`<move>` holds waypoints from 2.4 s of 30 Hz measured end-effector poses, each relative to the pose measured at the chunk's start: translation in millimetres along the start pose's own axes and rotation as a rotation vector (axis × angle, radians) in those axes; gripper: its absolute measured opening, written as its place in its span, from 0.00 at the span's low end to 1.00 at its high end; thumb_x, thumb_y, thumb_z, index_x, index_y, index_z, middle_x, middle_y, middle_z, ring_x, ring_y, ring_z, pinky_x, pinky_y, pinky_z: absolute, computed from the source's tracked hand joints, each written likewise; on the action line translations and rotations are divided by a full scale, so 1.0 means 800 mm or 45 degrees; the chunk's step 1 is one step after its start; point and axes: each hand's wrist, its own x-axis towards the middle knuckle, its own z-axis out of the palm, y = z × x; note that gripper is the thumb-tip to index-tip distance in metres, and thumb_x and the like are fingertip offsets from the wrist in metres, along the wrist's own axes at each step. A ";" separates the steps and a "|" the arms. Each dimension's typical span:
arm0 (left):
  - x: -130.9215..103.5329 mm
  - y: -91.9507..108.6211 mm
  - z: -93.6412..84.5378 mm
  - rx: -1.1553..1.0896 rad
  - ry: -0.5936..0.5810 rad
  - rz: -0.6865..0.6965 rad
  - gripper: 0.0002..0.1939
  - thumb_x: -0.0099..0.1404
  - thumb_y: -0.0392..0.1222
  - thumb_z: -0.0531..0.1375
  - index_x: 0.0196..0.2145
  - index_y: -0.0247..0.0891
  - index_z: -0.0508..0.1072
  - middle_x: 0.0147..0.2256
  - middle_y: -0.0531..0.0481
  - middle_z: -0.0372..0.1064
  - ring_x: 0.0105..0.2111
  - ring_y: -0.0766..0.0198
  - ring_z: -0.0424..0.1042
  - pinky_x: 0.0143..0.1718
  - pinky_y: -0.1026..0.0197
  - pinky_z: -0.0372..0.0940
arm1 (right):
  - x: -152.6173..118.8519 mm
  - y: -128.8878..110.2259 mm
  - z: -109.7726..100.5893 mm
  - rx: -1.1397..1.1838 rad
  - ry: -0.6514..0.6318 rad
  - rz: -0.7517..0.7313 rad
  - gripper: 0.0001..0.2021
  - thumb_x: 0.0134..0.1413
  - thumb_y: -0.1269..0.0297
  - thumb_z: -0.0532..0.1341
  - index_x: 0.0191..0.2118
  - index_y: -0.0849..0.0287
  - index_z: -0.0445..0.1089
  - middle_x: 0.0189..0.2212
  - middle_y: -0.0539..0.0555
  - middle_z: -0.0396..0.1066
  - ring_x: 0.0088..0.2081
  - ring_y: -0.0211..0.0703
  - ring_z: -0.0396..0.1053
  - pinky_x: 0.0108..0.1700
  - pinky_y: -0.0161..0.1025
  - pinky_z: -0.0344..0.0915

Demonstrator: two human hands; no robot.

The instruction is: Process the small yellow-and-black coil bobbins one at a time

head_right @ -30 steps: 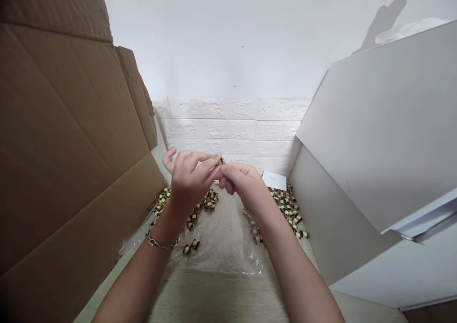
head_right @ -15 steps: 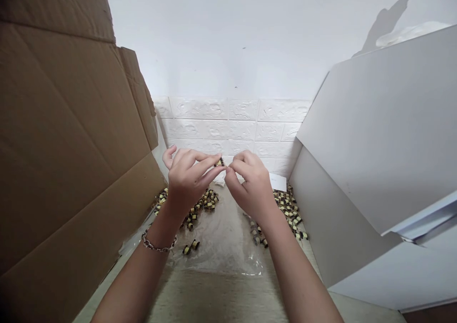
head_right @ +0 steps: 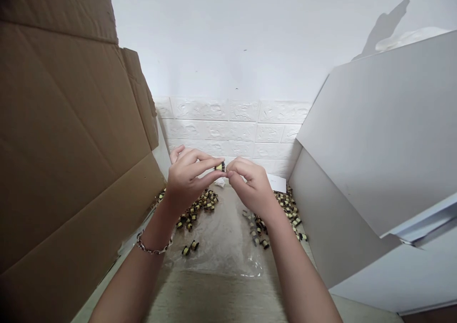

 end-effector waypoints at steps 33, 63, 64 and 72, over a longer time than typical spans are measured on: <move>0.005 0.000 0.007 -1.144 -0.576 -0.571 0.12 0.52 0.46 0.60 0.32 0.36 0.72 0.33 0.49 0.69 0.33 0.67 0.65 0.35 0.64 0.58 | -0.010 -0.011 -0.036 0.272 -0.300 0.544 0.13 0.51 0.65 0.51 0.18 0.61 0.56 0.15 0.45 0.46 0.19 0.30 0.44 0.21 0.32 0.41; -0.008 -0.004 0.039 -1.936 -0.786 -0.864 0.14 0.53 0.50 0.59 0.29 0.35 0.72 0.27 0.52 0.66 0.30 0.71 0.60 0.36 0.65 0.53 | -0.004 -0.005 -0.030 0.022 -0.065 0.403 0.12 0.49 0.67 0.51 0.18 0.61 0.58 0.16 0.45 0.50 0.21 0.31 0.49 0.23 0.31 0.48; -0.008 -0.004 0.039 -1.940 -0.788 -0.872 0.14 0.53 0.50 0.59 0.29 0.35 0.72 0.28 0.52 0.66 0.30 0.71 0.60 0.36 0.65 0.53 | -0.004 -0.003 -0.028 0.008 -0.053 0.386 0.12 0.50 0.67 0.51 0.18 0.61 0.59 0.16 0.45 0.51 0.22 0.31 0.50 0.24 0.31 0.49; -0.008 -0.006 0.039 -1.925 -0.763 -0.933 0.16 0.51 0.51 0.60 0.27 0.33 0.72 0.26 0.51 0.66 0.29 0.70 0.60 0.37 0.64 0.54 | 0.000 0.009 -0.018 0.079 -0.049 0.373 0.11 0.49 0.66 0.51 0.19 0.61 0.60 0.17 0.46 0.55 0.23 0.32 0.53 0.26 0.31 0.51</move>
